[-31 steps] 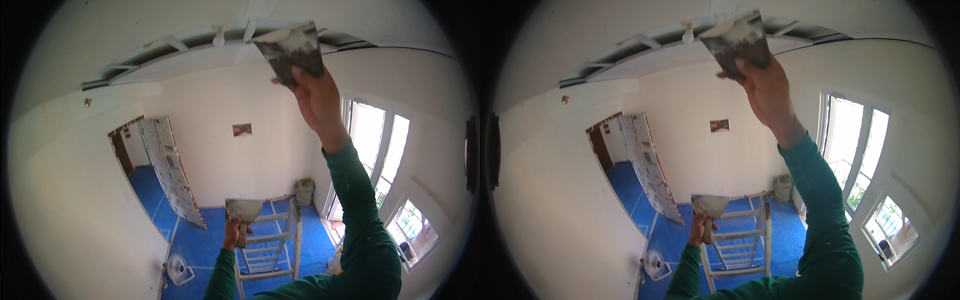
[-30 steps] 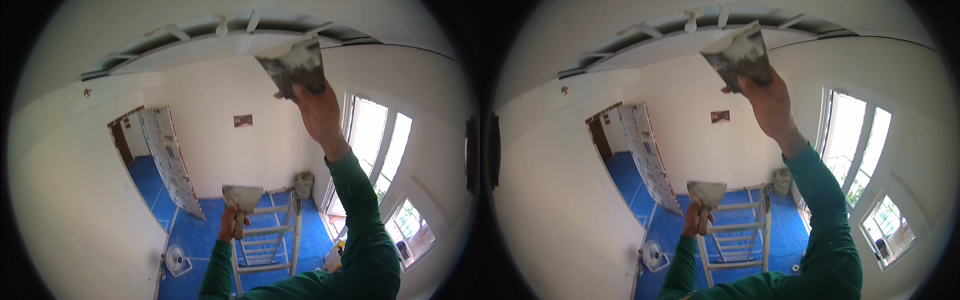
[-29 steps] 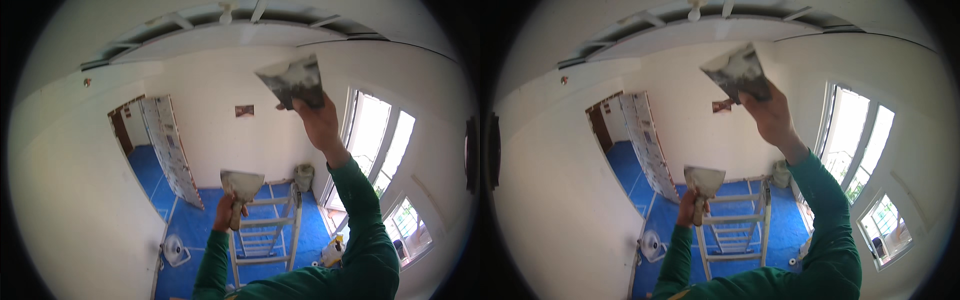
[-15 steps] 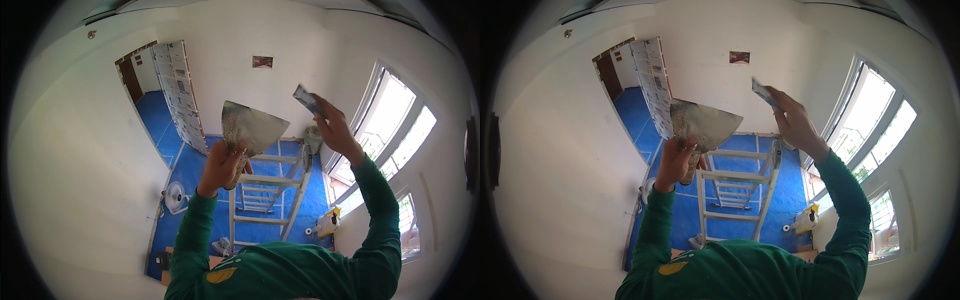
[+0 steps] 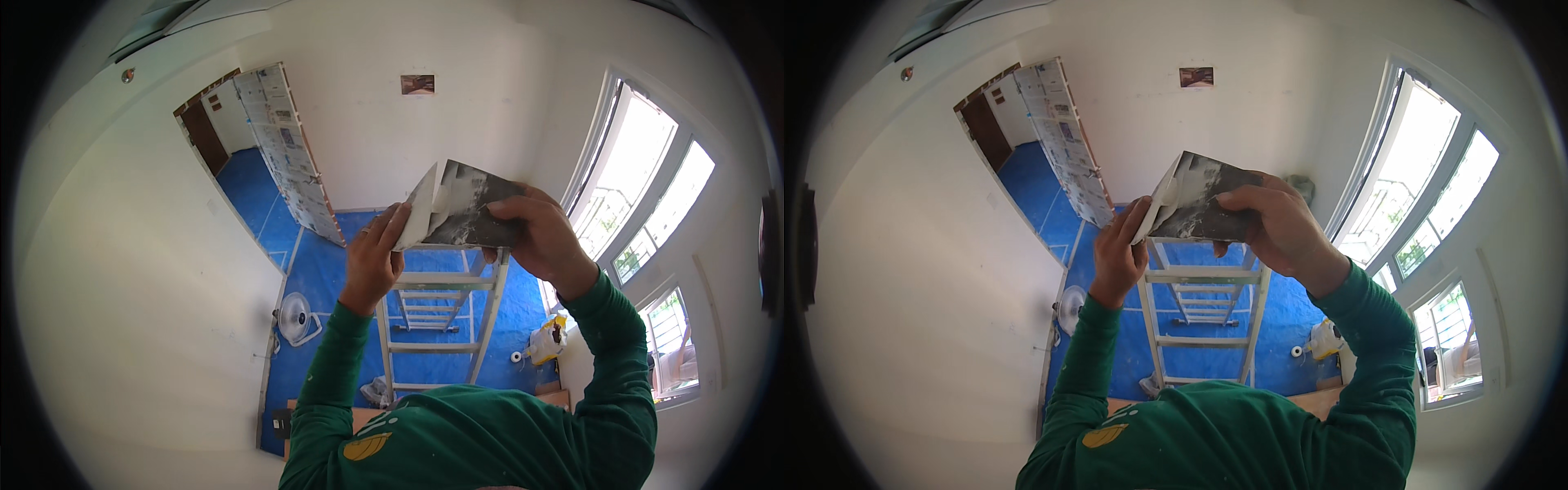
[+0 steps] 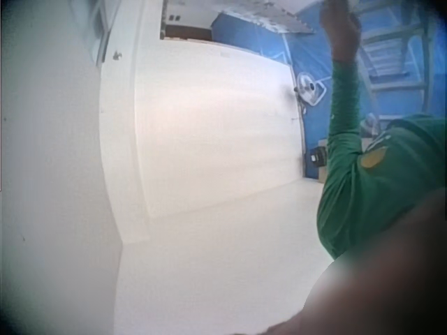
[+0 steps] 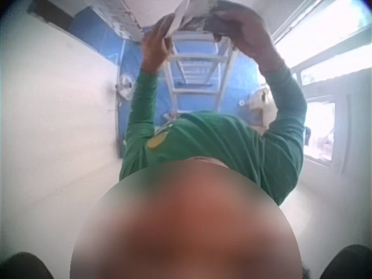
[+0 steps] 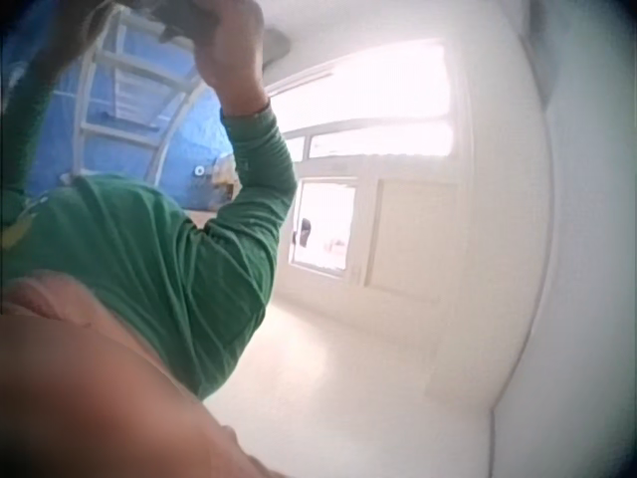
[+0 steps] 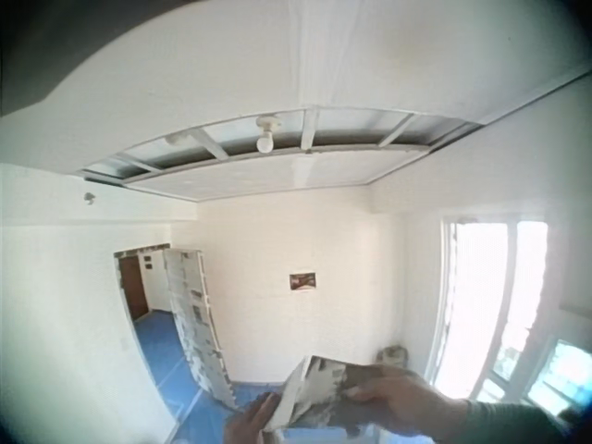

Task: The person stands on a ladder and applies plaster to the ceiling using a trowel and hawk, smoothing the surface in multiple passes. Another person is visible on the floor below, occasionally moving around the room.

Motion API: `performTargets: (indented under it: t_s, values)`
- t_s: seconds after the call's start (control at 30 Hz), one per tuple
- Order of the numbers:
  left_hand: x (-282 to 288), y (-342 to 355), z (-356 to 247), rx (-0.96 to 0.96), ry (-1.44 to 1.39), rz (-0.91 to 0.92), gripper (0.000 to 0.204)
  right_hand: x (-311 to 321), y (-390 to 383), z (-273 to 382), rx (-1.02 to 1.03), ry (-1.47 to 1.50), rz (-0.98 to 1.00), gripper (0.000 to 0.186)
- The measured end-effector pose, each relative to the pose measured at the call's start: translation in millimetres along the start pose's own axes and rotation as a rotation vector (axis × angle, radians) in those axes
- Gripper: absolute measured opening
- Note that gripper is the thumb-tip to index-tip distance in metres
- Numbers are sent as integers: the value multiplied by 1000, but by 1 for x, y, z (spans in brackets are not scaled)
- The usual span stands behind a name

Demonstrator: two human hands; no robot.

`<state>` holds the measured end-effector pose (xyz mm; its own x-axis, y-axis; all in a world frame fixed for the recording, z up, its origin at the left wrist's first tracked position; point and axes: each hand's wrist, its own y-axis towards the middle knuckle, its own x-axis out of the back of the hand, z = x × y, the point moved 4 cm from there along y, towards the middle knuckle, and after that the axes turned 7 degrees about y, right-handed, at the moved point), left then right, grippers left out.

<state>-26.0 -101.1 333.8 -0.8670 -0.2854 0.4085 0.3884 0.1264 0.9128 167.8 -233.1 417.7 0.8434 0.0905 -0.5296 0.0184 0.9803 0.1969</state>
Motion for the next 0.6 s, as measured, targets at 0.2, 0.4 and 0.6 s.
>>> performTargets:
  t_s: [0.2, 0.4, 0.6]
  values:
    - [-89, -78, 46, 507, -568, 223, 22, -6, 36, 53, 359, 18, 142, 33]
    - [-195, -189, 71, 651, -717, 475, 38, -29, 173, 204, 819, 19, 223, 35]
    - [-212, -217, 86, 964, -890, 572, 47, -66, 288, 321, 934, 192, 161, 34]
